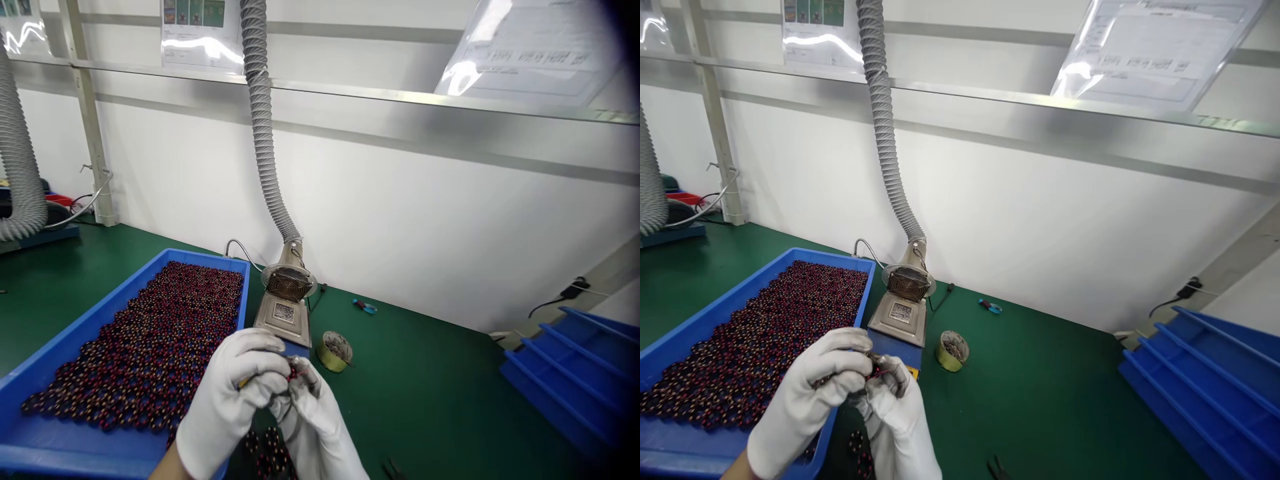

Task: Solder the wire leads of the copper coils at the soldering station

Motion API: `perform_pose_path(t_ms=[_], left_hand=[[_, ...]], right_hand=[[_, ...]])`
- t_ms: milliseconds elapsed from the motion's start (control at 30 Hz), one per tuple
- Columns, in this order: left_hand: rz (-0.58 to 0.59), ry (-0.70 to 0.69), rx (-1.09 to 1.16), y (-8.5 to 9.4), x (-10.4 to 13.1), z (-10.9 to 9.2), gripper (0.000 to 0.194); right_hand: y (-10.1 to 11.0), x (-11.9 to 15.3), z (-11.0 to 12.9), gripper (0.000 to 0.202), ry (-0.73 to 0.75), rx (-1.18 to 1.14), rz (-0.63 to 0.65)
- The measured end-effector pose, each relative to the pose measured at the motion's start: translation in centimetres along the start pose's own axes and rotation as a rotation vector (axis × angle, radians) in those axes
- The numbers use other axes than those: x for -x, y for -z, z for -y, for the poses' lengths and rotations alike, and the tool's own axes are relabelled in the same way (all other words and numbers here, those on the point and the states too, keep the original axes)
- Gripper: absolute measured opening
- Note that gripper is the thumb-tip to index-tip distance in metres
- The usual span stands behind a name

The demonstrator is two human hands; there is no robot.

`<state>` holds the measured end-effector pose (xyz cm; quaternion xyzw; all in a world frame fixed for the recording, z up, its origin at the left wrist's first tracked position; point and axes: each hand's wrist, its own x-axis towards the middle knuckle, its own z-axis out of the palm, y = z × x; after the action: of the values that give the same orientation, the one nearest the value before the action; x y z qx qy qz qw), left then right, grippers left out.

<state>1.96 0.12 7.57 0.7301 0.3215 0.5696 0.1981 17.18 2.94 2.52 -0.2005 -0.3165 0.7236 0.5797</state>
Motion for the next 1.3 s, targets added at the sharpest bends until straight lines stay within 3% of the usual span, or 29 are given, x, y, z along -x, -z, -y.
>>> perform_pose_path(t_ms=[133,200,333,467,567,633,700,767,900,1000,1067,1133,1200,1300], left_hand=[[-0.211,0.31,0.309,0.4,0.3,0.1,0.017],[-0.227,0.375,0.31,0.8,0.2,-0.1,0.013],[-0.001,0.341,0.231,0.1,-0.4,-0.5,0.024],[-0.148,0.307,0.369,-0.8,-0.1,-0.4,0.014],[-0.292,0.375,0.42,-0.1,0.1,-0.4,0.015],[-0.244,0.431,0.366,0.6,-0.2,-0.6,0.014],[-0.062,0.466,0.287,0.7,-0.6,-1.0,0.025],[0.024,0.436,0.297,0.2,-0.8,-1.1,0.021],[-0.132,0.361,0.445,-0.8,-0.6,-0.7,0.012],[-0.265,0.378,0.488,-0.1,-0.3,-0.7,0.012],[-0.226,0.45,0.461,0.5,-0.4,-1.1,0.011],[-0.058,0.545,0.432,0.8,-0.7,-1.5,0.018],[0.028,0.58,0.471,0.5,-0.9,-1.7,0.02],[-0.065,0.528,0.641,-0.5,-0.5,-1.4,0.015]], right_hand=[[1.8,-1.5,-0.9,0.021,-0.047,0.001,0.046],[2.2,-2.0,-1.4,0.019,-0.074,-0.016,0.044],[1.1,-1.8,-2.0,0.019,-0.06,-0.048,0.019],[-1.5,0.8,-1.3,0.025,-0.056,-0.11,-0.021],[-3.0,2.6,-0.2,0.028,-0.071,-0.135,-0.032],[-3.8,3.0,0.4,0.023,-0.075,-0.154,-0.031],[-4.3,3.0,0.6,0.022,-0.077,-0.176,-0.037],[-4.6,2.8,0.6,0.023,-0.073,-0.184,-0.041],[-4.6,2.9,0.1,0.029,-0.09,-0.174,-0.039],[-4.1,3.0,0.0,0.028,-0.116,-0.192,-0.037],[-3.8,2.9,0.1,0.025,-0.122,-0.206,-0.035],[-3.8,2.8,0.2,0.025,-0.116,-0.213,-0.024],[-4.0,2.9,0.3,0.027,-0.102,-0.213,-0.001],[-4.5,3.1,0.3,0.028,-0.085,-0.208,0.025]])
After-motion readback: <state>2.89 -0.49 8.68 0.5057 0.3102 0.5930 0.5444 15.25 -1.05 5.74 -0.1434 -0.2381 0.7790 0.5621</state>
